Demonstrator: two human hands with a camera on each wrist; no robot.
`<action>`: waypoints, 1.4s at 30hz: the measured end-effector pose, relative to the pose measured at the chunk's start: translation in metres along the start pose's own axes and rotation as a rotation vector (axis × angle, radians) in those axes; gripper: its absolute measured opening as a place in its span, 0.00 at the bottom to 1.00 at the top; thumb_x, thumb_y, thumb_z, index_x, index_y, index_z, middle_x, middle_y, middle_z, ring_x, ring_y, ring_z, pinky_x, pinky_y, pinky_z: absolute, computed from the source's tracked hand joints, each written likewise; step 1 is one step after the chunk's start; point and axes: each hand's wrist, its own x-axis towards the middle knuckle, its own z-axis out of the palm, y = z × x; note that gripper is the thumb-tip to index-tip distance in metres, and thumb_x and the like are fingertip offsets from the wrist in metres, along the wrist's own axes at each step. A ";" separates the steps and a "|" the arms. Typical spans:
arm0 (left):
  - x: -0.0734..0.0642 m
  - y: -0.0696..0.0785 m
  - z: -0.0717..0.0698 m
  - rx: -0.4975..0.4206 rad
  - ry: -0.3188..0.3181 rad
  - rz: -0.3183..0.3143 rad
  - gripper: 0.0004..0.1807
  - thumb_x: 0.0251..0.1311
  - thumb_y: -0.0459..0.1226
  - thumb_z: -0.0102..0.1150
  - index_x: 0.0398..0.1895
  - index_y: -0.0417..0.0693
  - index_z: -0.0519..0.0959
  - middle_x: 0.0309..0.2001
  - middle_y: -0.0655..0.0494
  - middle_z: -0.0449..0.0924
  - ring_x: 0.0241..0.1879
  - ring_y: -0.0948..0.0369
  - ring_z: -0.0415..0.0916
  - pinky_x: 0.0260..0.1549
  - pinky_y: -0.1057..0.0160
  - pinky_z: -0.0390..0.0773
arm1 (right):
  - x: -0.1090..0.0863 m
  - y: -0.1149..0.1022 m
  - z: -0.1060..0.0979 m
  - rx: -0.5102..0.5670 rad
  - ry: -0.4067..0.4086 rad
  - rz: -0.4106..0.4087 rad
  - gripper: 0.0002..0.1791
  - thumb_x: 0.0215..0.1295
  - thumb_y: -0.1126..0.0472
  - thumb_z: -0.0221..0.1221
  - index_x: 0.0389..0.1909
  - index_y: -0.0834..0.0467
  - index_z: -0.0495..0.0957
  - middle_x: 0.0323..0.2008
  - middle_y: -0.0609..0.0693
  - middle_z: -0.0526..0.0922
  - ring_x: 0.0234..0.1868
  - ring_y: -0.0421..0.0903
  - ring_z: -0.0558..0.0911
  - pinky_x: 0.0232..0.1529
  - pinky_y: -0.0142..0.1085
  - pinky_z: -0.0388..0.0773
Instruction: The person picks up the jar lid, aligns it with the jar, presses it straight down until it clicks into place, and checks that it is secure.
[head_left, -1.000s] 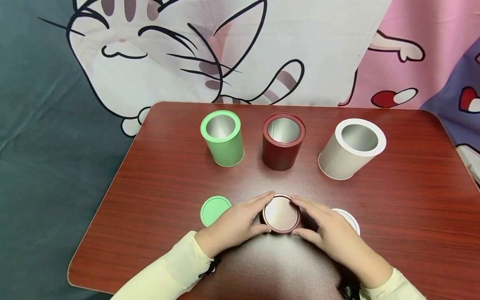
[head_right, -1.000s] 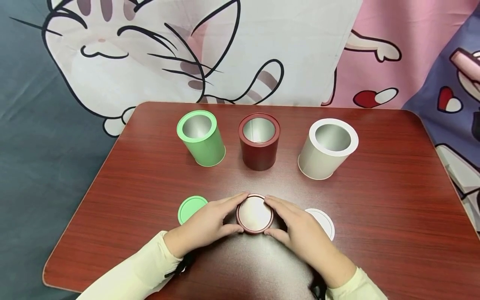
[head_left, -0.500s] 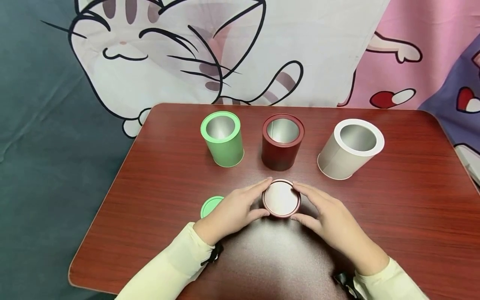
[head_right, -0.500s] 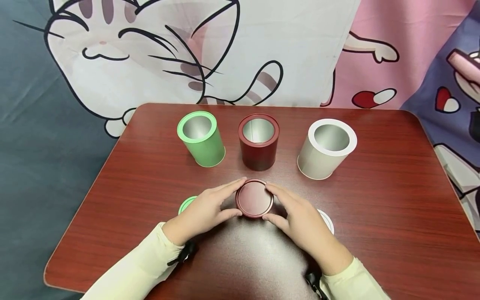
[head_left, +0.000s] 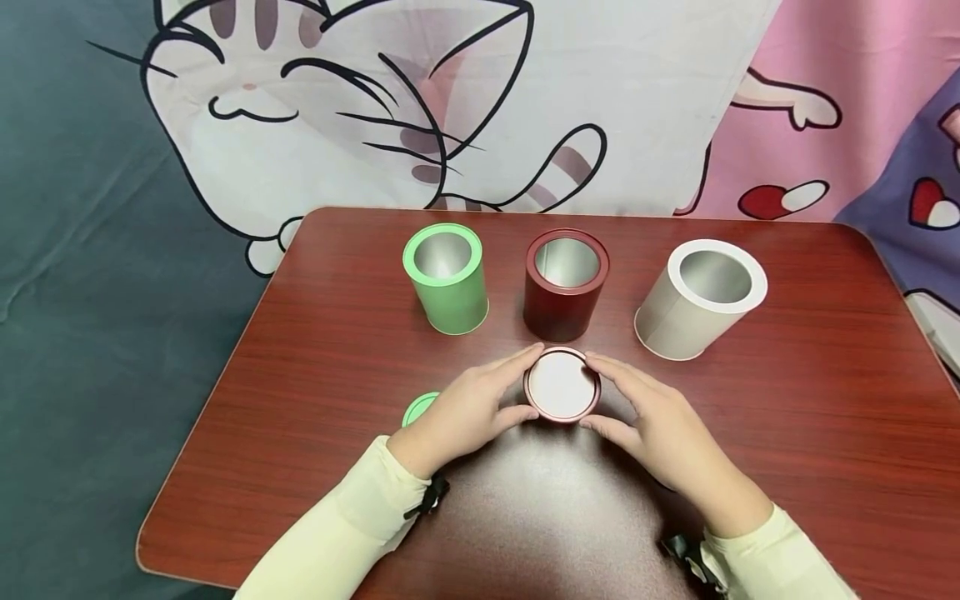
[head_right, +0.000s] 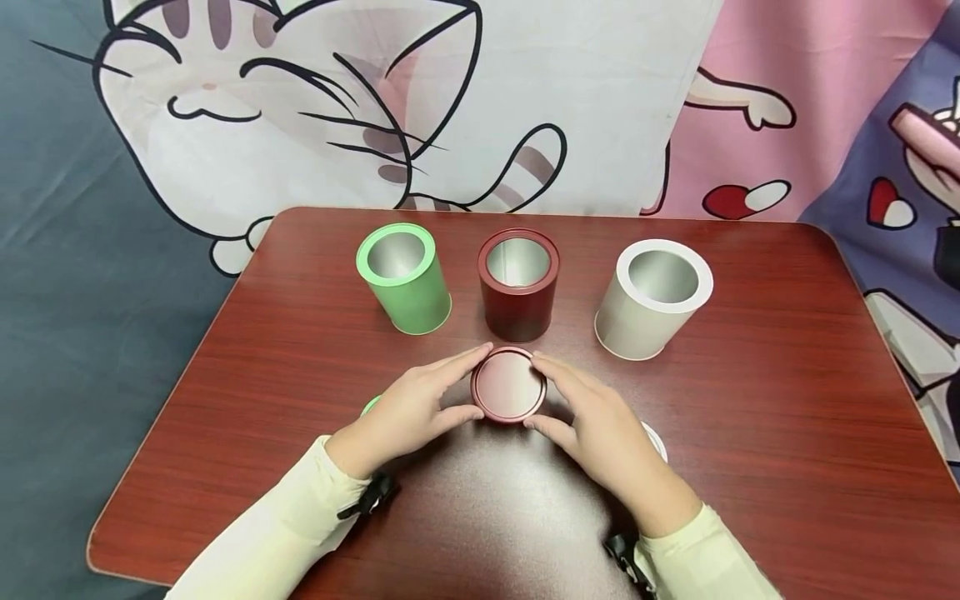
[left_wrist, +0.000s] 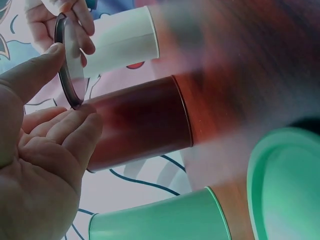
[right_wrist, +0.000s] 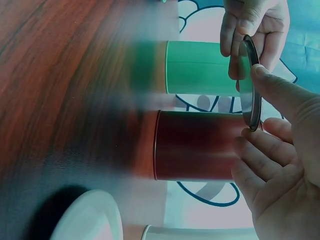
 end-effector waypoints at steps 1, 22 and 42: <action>0.000 0.000 -0.001 0.000 0.000 -0.003 0.40 0.59 0.40 0.71 0.74 0.41 0.65 0.69 0.47 0.72 0.66 0.57 0.72 0.64 0.59 0.72 | 0.000 0.000 0.000 -0.002 -0.001 0.004 0.42 0.44 0.60 0.78 0.65 0.59 0.75 0.59 0.51 0.82 0.57 0.50 0.82 0.64 0.22 0.65; 0.007 -0.002 -0.007 0.016 0.125 0.003 0.36 0.56 0.38 0.73 0.68 0.38 0.72 0.62 0.46 0.79 0.60 0.54 0.78 0.58 0.57 0.78 | 0.011 -0.001 -0.005 -0.030 0.060 0.055 0.40 0.43 0.60 0.79 0.62 0.58 0.77 0.55 0.51 0.84 0.54 0.50 0.83 0.56 0.38 0.74; 0.018 0.001 -0.015 0.056 0.179 0.070 0.36 0.56 0.40 0.74 0.67 0.38 0.73 0.62 0.45 0.78 0.61 0.55 0.78 0.59 0.61 0.77 | 0.021 -0.002 -0.012 -0.033 0.089 0.080 0.41 0.43 0.60 0.80 0.63 0.57 0.77 0.54 0.51 0.85 0.53 0.50 0.84 0.53 0.43 0.76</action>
